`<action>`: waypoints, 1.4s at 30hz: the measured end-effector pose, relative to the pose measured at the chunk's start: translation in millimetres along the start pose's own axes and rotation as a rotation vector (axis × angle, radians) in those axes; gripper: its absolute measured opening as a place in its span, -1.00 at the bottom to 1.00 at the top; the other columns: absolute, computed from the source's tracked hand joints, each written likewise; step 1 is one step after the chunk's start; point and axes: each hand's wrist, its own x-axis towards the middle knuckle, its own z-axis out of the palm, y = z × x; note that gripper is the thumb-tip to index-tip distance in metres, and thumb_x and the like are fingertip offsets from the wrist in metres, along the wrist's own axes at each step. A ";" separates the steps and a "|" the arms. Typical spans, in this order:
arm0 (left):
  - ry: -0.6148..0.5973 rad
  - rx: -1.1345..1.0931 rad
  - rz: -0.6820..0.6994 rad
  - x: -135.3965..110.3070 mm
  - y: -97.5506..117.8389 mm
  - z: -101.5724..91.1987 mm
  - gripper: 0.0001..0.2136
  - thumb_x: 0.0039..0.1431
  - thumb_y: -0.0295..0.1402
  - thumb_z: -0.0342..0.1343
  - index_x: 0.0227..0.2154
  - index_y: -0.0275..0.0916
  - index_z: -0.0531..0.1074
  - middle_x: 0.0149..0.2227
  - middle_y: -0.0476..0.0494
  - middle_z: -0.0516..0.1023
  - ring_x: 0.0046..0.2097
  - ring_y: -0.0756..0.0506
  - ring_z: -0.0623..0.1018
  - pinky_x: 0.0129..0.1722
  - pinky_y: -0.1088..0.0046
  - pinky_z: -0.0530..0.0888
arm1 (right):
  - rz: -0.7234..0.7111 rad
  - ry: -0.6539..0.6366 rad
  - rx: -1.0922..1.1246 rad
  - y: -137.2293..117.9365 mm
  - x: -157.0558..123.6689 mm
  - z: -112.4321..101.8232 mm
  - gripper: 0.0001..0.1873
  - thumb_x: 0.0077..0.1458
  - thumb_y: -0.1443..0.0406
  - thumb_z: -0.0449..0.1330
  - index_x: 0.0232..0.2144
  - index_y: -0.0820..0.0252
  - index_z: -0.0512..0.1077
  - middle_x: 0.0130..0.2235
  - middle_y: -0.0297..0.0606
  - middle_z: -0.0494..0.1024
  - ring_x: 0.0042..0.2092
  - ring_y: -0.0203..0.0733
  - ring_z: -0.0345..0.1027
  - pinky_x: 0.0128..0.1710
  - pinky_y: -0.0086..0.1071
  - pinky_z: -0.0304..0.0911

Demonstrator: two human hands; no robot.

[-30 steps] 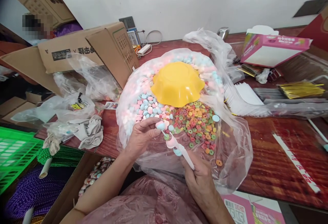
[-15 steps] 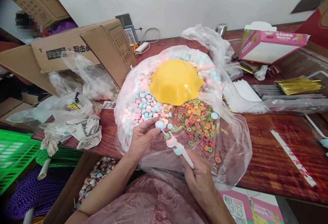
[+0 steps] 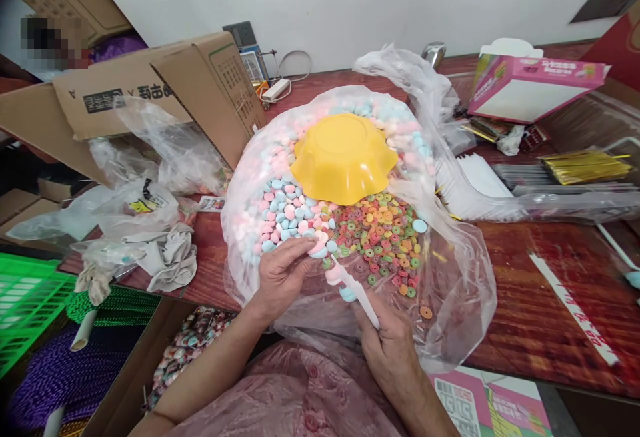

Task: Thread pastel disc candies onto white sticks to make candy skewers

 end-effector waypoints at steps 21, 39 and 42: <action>-0.114 -0.055 -0.406 1.4 15.4 -2.0 -0.75 0.21 -0.26 0.20 -0.10 -0.22 0.59 -0.23 -0.13 0.67 -0.22 -0.09 0.63 -0.16 0.41 0.56 | 0.017 -0.025 0.018 -3.6 3.8 13.2 -0.77 0.24 0.36 0.08 -0.41 0.17 0.50 -0.50 -0.35 0.42 -0.46 -0.27 0.25 -0.41 -0.42 0.21; -0.010 -0.299 -0.457 -13.5 33.0 38.5 -0.73 0.33 -0.15 0.05 -0.11 -0.16 0.54 -0.03 -0.17 0.56 0.09 -0.15 0.51 0.19 0.25 0.39 | 0.214 0.151 0.303 -25.6 9.9 -3.9 -0.70 0.27 0.14 0.12 -0.40 0.18 0.50 -0.54 -0.39 0.28 -0.43 -0.25 0.18 -0.35 -0.40 0.20; 0.016 -0.482 -0.558 -9.3 38.3 43.9 -0.73 0.31 -0.11 0.07 -0.10 -0.15 0.50 -0.04 -0.15 0.56 0.02 -0.17 0.57 0.07 0.23 0.51 | 0.113 0.099 0.192 -26.0 5.6 -9.6 -0.71 0.28 0.26 0.08 -0.47 0.20 0.43 -0.53 -0.42 0.27 -0.47 -0.33 0.09 -0.41 -0.44 0.09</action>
